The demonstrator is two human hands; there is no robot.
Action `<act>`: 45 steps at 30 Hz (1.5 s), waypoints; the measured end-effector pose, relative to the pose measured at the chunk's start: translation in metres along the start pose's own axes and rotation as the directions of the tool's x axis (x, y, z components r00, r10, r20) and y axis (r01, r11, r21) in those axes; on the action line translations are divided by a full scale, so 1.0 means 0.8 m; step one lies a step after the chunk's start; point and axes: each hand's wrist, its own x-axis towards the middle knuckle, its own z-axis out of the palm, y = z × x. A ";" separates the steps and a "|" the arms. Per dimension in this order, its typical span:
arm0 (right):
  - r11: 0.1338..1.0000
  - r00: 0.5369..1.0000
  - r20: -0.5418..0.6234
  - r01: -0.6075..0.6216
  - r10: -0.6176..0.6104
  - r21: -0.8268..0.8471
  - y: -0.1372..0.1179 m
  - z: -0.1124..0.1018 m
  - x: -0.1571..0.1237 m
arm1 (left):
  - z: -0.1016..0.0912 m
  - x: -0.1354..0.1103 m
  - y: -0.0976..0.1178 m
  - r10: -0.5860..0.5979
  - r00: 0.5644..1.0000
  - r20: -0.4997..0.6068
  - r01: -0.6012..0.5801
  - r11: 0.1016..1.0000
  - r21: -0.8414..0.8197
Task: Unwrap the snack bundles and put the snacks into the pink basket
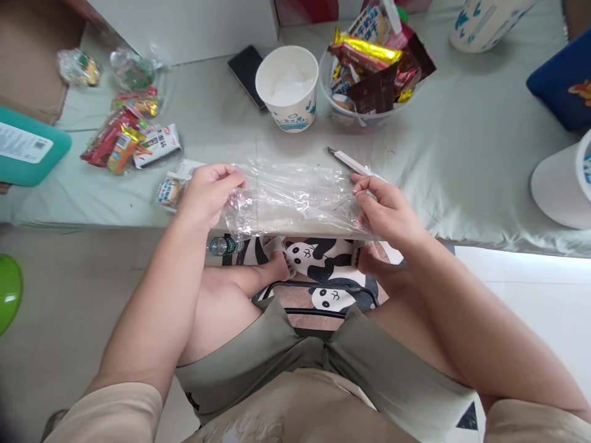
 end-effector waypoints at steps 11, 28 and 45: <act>0.998 1.000 -0.008 -0.030 0.030 -0.053 0.007 0.000 0.009 | -0.035 -0.041 0.000 0.162 0.933 0.322 -0.190 0.980 0.059; 0.996 0.996 0.068 0.048 -0.053 0.071 0.000 -0.004 -0.011 | -0.008 -0.009 -0.004 0.131 0.986 0.107 -0.138 0.989 0.059; 1.000 0.997 -0.072 0.012 -0.010 0.014 0.006 -0.003 0.000 | -0.040 -0.038 0.001 0.093 0.916 0.389 -0.086 0.996 -0.035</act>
